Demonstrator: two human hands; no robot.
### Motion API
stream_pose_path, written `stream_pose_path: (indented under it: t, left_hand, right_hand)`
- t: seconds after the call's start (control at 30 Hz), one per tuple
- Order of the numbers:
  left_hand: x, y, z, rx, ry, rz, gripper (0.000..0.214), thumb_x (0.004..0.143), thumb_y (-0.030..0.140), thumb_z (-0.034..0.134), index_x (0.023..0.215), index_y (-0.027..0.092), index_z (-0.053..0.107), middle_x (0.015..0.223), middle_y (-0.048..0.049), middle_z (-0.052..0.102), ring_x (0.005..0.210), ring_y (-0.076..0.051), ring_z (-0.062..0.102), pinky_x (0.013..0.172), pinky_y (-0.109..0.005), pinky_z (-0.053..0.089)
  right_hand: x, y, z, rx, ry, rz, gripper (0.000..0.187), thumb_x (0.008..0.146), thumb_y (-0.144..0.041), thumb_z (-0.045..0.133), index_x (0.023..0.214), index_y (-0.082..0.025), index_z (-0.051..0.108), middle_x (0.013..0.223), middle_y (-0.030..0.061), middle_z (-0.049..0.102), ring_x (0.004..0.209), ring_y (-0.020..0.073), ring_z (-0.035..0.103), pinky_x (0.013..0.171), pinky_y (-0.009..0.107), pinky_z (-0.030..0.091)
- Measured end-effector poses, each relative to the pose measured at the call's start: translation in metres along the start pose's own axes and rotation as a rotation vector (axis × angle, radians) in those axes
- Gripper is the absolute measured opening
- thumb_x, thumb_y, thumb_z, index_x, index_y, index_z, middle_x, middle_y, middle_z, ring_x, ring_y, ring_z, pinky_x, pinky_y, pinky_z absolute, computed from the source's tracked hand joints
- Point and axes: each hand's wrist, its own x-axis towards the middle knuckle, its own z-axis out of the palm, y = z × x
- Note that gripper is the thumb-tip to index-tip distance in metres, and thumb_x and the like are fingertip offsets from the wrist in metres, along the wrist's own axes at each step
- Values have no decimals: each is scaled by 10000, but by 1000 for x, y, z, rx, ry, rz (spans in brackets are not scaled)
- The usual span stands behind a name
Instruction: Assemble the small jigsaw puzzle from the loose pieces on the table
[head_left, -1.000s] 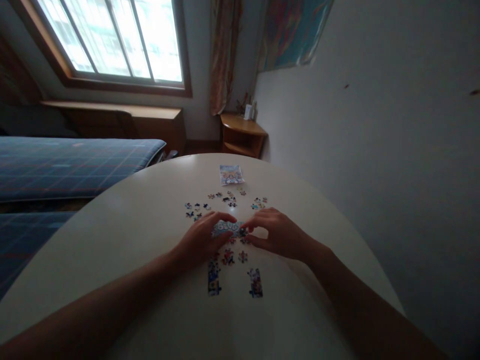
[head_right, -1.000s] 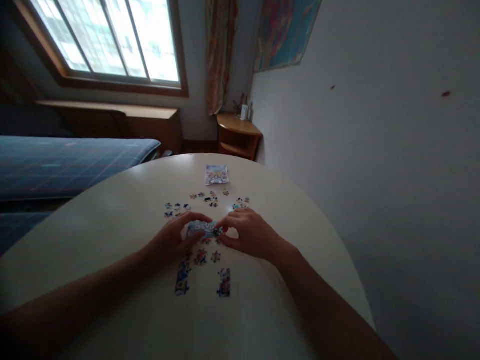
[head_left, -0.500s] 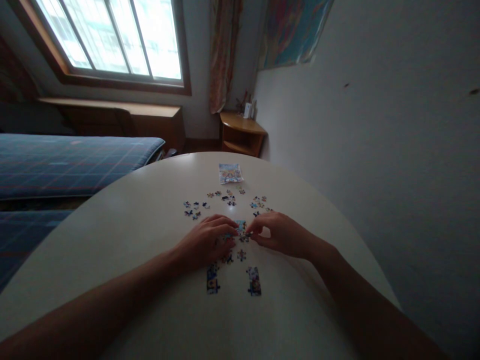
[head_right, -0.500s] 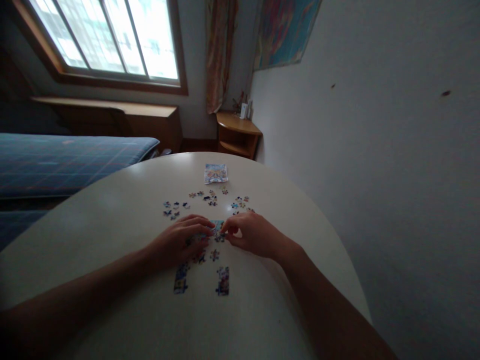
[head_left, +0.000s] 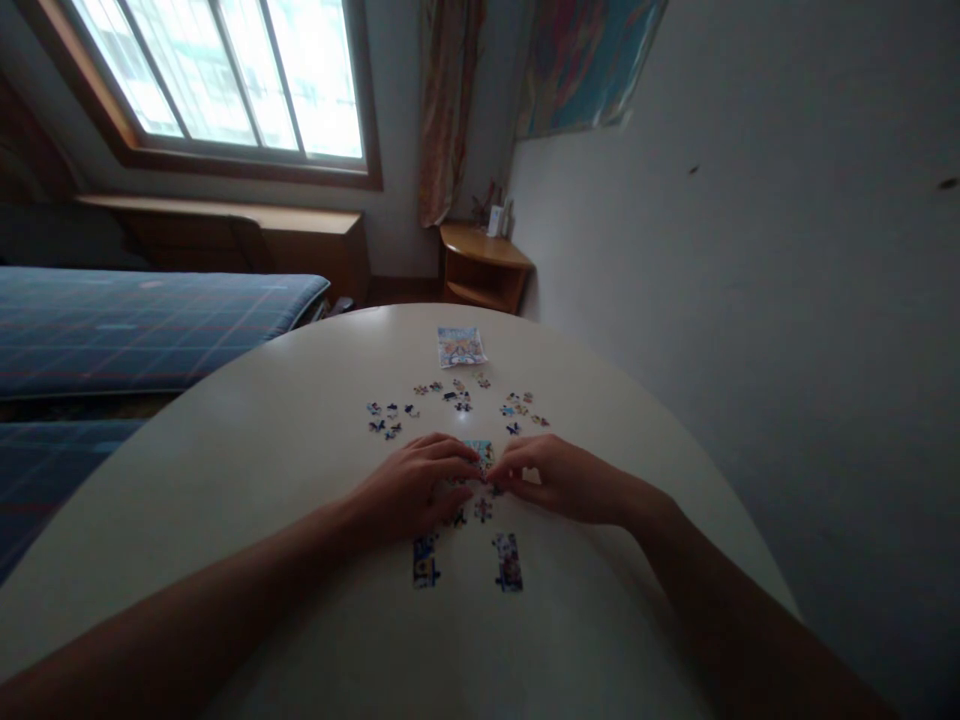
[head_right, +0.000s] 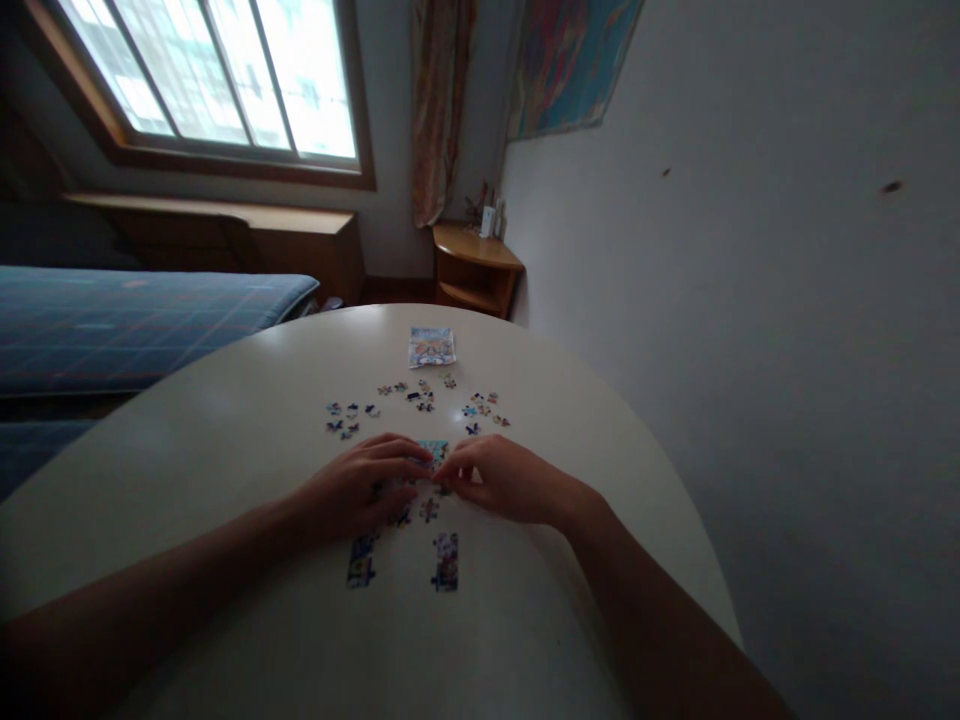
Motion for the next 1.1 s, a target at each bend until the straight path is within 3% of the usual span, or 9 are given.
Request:
stream_pose_path:
  t: [0.2,0.63,0.93,1.1]
  left_hand:
    - [1,2,-1,15,-26,-2,249,890,202,575,1114,248,673,1179,-57,673,1087,-222,600,972,-428,485]
    - [1,1,0,6,-11,25,198,902,198,540,1047,234,669,1094,-56,699,1015,-203,620,928,-384,499]
    - [1,3,-1,5,-37,7,210,885,174,551,1052,229,666,1143,-54,686,1050,-202,631,945,-381,504]
    - [0,4,-1,28,-35,2,207,897,191,541,1051,222,676,1163,-67,682,1060,-213,632,949,-396,504]
  right_hand:
    - [1,7,6,-34,27,88,157,866,-150,603,962,-205,714,813,1,715,695,118,623,650,227,467]
    - [4,10,12,-49,74,52,149,888,-176,600,929,-214,737,816,8,721,707,121,621,677,240,469]
    - [7,8,16,-75,87,45,141,861,-123,603,885,-198,721,825,12,669,726,114,598,696,236,458]
    - [3,8,11,-102,81,104,100,833,-207,676,930,-201,702,809,13,658,713,130,585,663,244,442]
